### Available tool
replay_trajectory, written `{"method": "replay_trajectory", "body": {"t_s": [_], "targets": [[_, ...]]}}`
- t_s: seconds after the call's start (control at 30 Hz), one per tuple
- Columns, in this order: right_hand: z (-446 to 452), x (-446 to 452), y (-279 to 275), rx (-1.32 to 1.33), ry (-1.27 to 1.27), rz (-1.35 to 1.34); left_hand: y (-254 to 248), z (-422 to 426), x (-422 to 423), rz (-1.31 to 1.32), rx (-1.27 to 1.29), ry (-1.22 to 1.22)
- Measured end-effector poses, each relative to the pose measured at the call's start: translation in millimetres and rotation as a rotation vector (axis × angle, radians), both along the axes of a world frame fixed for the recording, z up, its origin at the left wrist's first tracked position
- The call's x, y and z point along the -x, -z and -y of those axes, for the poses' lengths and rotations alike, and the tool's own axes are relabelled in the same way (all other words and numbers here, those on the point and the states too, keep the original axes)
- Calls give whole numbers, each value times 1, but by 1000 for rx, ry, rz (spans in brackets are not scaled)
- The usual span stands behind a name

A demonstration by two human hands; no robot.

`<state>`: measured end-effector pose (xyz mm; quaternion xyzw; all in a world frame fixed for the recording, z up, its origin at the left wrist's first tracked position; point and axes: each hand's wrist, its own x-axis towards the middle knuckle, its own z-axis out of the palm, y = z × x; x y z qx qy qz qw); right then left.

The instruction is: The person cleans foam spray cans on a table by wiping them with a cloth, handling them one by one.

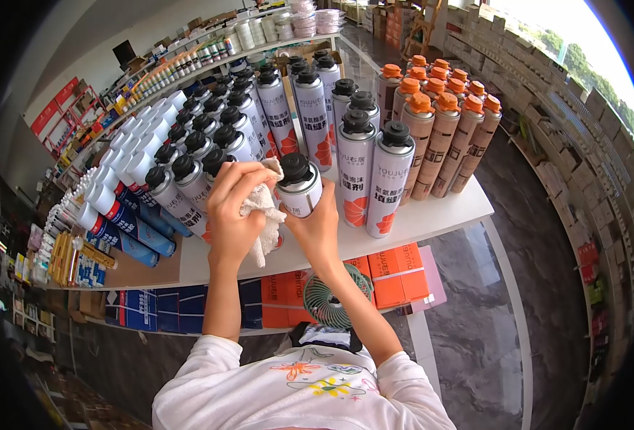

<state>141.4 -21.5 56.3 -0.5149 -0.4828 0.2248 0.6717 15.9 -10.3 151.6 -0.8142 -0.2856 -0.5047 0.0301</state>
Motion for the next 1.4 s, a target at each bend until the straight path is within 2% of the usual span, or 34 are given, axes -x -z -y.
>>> {"method": "replay_trajectory", "body": {"t_s": [0.17, 0.23, 0.4, 0.47, 0.7, 0.93, 1.0, 1.13, 1.27, 1.37, 1.4], "targets": [[-1, 1, -5, 22, -15, -20, 11, -6, -9, 35, 32, 76], [0, 0, 1, 33, -17, 8, 20, -10, -9, 175, 59, 121], [4, 2, -4, 60, -12, -62, 4, 6, -14, 15, -16, 66], [3, 3, -1, 35, -11, -19, 3, 11, -20, -113, -114, -40], [-1, 11, 9, -22, -10, -48, 5, 12, -23, -176, -178, -71], [-1, 8, 9, -53, -13, -1, 7, 7, -16, -18, -32, 0], [-4, 8, 13, -39, 31, 101, 9, 3, -12, 90, 83, 49], [2, 8, 1, 25, -36, -41, 5, 2, -9, 70, 120, 55], [0, 10, 2, 40, 16, -21, -3, 5, -10, 55, 121, -11], [2, 8, 9, -57, 8, 54, -2, 9, -19, -41, -66, 8], [-2, 7, 12, -59, 13, 55, -5, 13, -23, -80, -58, -21]]}}
